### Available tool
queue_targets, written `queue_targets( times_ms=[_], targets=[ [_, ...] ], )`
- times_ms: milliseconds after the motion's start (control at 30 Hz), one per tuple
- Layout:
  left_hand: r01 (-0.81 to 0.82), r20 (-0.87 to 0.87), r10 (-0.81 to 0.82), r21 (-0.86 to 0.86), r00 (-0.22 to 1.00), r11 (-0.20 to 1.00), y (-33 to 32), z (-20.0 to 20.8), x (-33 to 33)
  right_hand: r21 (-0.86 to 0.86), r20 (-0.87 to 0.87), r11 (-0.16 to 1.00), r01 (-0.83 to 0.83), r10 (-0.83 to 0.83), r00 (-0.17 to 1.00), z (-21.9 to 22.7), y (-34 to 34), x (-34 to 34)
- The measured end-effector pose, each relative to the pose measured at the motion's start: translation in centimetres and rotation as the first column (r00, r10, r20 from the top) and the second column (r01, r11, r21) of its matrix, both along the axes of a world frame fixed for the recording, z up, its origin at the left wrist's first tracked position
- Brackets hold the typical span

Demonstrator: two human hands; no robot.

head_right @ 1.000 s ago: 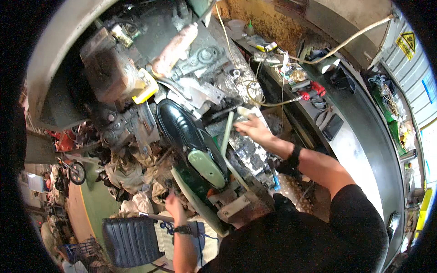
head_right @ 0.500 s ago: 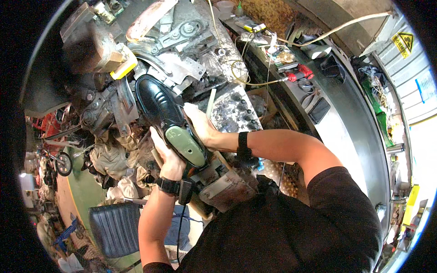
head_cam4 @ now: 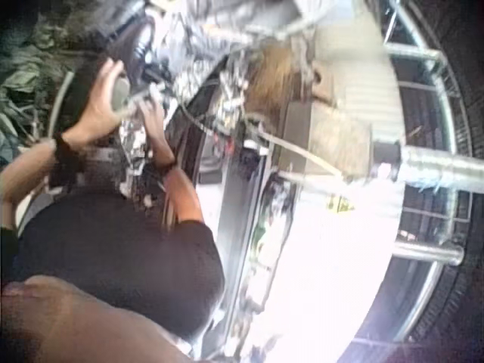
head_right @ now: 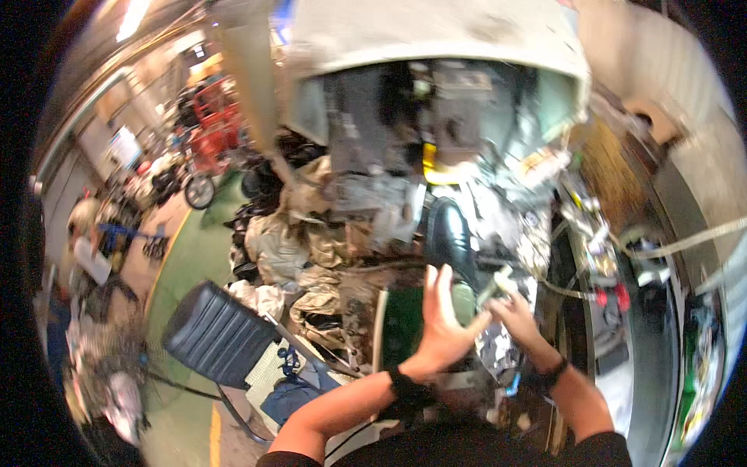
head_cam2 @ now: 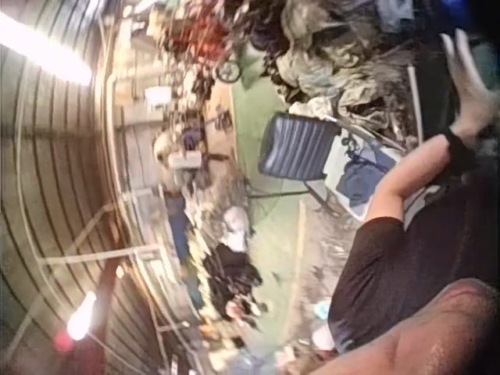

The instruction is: Operate a shoe lasting machine and inspect shoes on a conveyor belt in a factory setting.

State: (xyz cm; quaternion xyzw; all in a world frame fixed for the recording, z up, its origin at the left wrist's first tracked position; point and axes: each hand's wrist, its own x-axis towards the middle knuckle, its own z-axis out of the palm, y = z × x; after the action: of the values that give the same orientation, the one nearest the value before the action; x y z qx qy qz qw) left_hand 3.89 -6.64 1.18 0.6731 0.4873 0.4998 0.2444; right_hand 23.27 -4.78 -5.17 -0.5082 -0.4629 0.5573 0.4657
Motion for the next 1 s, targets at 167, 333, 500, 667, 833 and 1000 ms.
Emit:
queue_targets(
  times_ms=[167, 333, 500, 667, 833, 1000],
  targets=[
    [-0.074, 0.079, 0.063, 0.135, 0.995, 0.988, -0.4, -0.4, 0.5, 0.143, 0.561, 0.987, -0.067, -0.025, 0.828, -3.7, -3.8, 3.0],
    [-0.09, 0.152, 0.067, 0.148, 0.986, 0.985, -0.6, -0.6, 0.5, 0.044, 0.638, 0.997, -0.064, 0.021, 0.77, -0.6, -2.7, 1.7],
    [-0.055, 0.174, 0.03, 0.142, 0.984, 0.988, -0.3, -0.8, 0.7, -0.012, 0.782, 0.996, -0.092, 0.067, 0.62, -2.8, -2.8, 4.9],
    [-0.062, 0.171, 0.035, 0.154, 0.985, 0.986, -0.4, -1.4, 0.4, -0.139, 0.738, 0.99, -0.01, 0.11, 0.666, -3.7, -3.3, 3.9],
    [-0.061, 0.172, 0.032, 0.164, 0.985, 0.985, -0.4, -1.9, 0.6, -0.161, 0.793, 0.985, -0.063, 0.167, 0.586, -5.2, -2.8, 5.4],
    [-0.073, 0.155, 0.051, 0.143, 0.987, 0.987, -0.2, -2.1, 0.7, -0.287, 0.643, 0.958, -0.026, 0.212, 0.736, -2.7, -3.1, 3.4]
  ],
)
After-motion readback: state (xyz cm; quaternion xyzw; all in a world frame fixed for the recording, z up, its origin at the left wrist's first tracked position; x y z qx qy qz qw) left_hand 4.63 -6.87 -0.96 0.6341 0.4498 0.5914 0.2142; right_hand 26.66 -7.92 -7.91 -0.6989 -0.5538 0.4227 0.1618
